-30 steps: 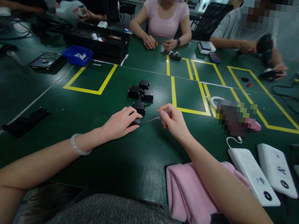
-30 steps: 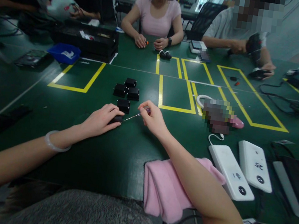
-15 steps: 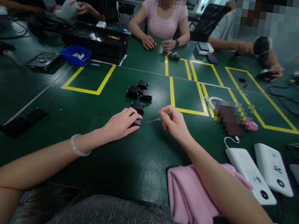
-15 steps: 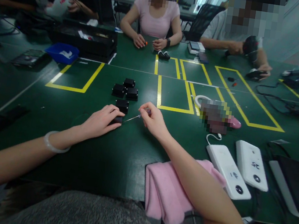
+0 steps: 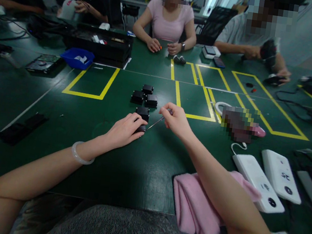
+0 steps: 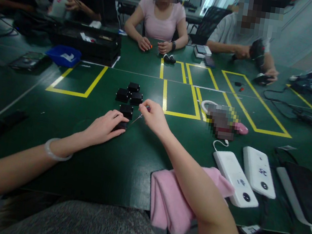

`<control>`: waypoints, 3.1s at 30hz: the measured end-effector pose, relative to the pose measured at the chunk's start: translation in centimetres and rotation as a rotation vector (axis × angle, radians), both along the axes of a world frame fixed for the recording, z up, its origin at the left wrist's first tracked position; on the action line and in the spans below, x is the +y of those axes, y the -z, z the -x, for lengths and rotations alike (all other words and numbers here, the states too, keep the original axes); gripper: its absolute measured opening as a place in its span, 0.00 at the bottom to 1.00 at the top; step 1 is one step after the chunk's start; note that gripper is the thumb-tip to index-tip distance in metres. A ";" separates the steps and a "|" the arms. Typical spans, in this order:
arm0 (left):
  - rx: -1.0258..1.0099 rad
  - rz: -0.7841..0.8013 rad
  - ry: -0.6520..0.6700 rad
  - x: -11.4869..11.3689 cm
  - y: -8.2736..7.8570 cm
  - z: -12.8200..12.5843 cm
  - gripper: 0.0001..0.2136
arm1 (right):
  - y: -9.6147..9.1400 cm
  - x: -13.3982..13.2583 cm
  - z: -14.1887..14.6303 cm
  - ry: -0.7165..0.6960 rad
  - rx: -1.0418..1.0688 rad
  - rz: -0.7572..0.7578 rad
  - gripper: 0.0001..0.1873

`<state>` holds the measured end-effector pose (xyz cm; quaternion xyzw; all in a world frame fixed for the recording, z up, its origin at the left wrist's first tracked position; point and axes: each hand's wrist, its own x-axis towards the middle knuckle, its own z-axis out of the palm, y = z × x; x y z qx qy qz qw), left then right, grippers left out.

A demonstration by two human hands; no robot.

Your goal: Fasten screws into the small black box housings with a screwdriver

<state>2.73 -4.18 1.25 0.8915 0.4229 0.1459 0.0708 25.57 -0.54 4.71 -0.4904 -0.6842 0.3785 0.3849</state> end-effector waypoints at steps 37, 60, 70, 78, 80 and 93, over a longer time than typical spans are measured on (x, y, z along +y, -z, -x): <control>-0.060 -0.027 0.004 0.1 0.9 0.4 0.15 | 1.0 -1.2 -1.6 -0.103 -0.034 -0.077 0.11; -0.048 -0.012 0.003 0.0 0.5 0.5 0.15 | 1.0 -1.3 -1.7 -0.190 0.050 -0.066 0.03; -0.074 0.014 0.007 0.1 0.6 0.5 0.15 | 0.8 -1.2 -1.6 -0.150 0.032 -0.011 0.08; -0.095 0.020 0.027 0.4 1.0 0.0 0.15 | 0.9 -0.8 -1.8 -0.126 0.057 -0.034 0.05; -0.085 0.014 0.032 0.5 1.0 -0.1 0.15 | 0.9 -0.8 -1.9 -0.119 0.061 -0.032 0.05; -0.066 0.018 0.020 0.6 0.9 -0.4 0.16 | 1.3 -0.9 -2.4 -0.096 0.074 -0.027 0.06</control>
